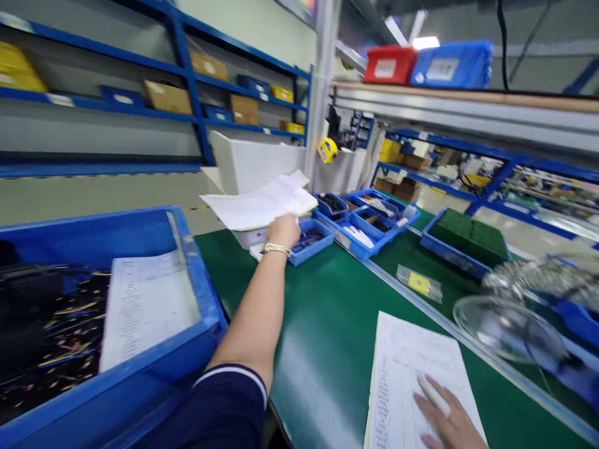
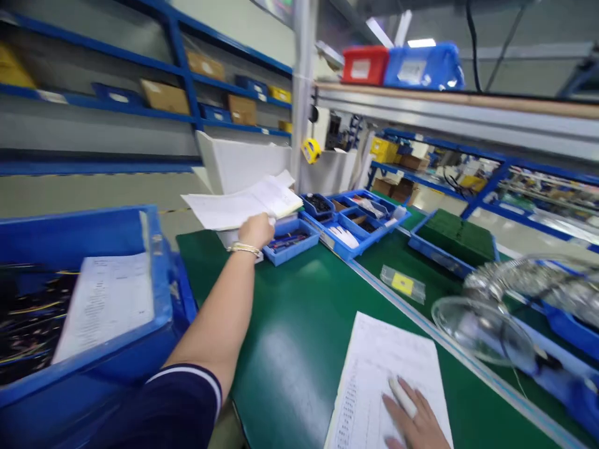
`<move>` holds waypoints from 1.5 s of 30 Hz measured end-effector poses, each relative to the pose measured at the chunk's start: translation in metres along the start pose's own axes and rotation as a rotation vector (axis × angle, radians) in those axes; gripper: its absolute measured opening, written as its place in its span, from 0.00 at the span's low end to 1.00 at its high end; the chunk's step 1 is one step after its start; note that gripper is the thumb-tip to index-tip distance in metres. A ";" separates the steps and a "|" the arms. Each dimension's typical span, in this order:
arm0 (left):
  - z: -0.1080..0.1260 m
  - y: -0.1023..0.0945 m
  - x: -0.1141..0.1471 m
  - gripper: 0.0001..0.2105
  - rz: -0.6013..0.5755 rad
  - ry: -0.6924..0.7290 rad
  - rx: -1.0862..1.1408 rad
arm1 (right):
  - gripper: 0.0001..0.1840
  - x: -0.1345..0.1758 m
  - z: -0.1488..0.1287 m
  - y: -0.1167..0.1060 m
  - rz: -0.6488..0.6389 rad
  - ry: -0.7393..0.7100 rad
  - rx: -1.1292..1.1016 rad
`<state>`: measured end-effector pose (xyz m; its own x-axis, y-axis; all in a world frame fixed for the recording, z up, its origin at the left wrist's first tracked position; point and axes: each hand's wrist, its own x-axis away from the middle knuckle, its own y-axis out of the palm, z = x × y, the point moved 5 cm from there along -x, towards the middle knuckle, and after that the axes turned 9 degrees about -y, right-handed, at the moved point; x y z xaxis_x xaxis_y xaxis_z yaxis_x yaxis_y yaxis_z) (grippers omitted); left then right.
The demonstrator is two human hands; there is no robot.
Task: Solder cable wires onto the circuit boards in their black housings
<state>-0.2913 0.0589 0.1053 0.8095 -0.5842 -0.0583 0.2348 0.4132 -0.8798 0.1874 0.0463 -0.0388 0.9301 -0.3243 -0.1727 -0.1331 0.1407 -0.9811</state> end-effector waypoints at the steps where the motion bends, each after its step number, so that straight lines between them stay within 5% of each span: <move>1: 0.012 0.003 0.020 0.16 0.011 0.058 0.038 | 0.27 0.005 -0.004 -0.010 -0.005 -0.052 -0.039; 4: 0.053 0.029 0.105 0.18 -0.097 0.362 0.367 | 0.30 0.023 -0.013 -0.035 0.057 -0.071 -0.119; 6: 0.074 0.057 0.181 0.15 -0.439 0.549 0.631 | 0.34 0.032 -0.019 -0.047 0.239 0.047 -0.099; 9: 0.084 0.098 0.291 0.11 -0.928 0.739 0.550 | 0.34 0.038 -0.035 -0.052 0.420 0.233 -0.047; 13: 0.081 0.115 0.360 0.12 -0.984 0.998 0.403 | 0.12 0.052 -0.044 -0.056 0.429 0.384 -0.012; 14: 0.079 0.117 0.367 0.12 -0.945 1.083 0.312 | 0.07 0.060 -0.040 -0.061 0.442 0.447 -0.012; 16: 0.075 0.121 0.378 0.13 -0.816 1.297 0.085 | 0.13 0.081 -0.028 -0.070 0.479 0.626 -0.106; 19: 0.068 0.131 0.392 0.16 -0.651 1.532 -0.173 | 0.20 0.098 -0.014 -0.077 0.644 0.796 -0.534; 22: 0.065 0.144 0.405 0.15 -0.685 1.567 -0.281 | 0.28 0.080 -0.013 -0.068 0.705 0.742 -0.959; 25: 0.066 0.150 0.414 0.09 -0.755 1.563 -0.334 | 0.24 0.049 -0.012 -0.045 0.626 0.729 -1.125; 32: 0.064 0.151 0.413 0.15 -0.799 1.507 -0.354 | 0.22 0.033 -0.007 -0.002 0.563 0.833 -1.148; 36: 0.057 0.153 0.415 0.22 -0.738 1.502 -0.382 | 0.23 0.038 -0.007 0.000 0.542 0.841 -1.085; 45: 0.054 0.156 0.419 0.21 -0.711 1.551 -0.438 | 0.22 0.037 -0.006 0.001 0.556 0.822 -1.060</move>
<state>0.1136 -0.0837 -0.0305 -0.6488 -0.7244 0.2331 -0.0771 -0.2422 -0.9672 0.2198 0.0284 -0.0470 0.2681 -0.9449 -0.1878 -0.9286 -0.2016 -0.3114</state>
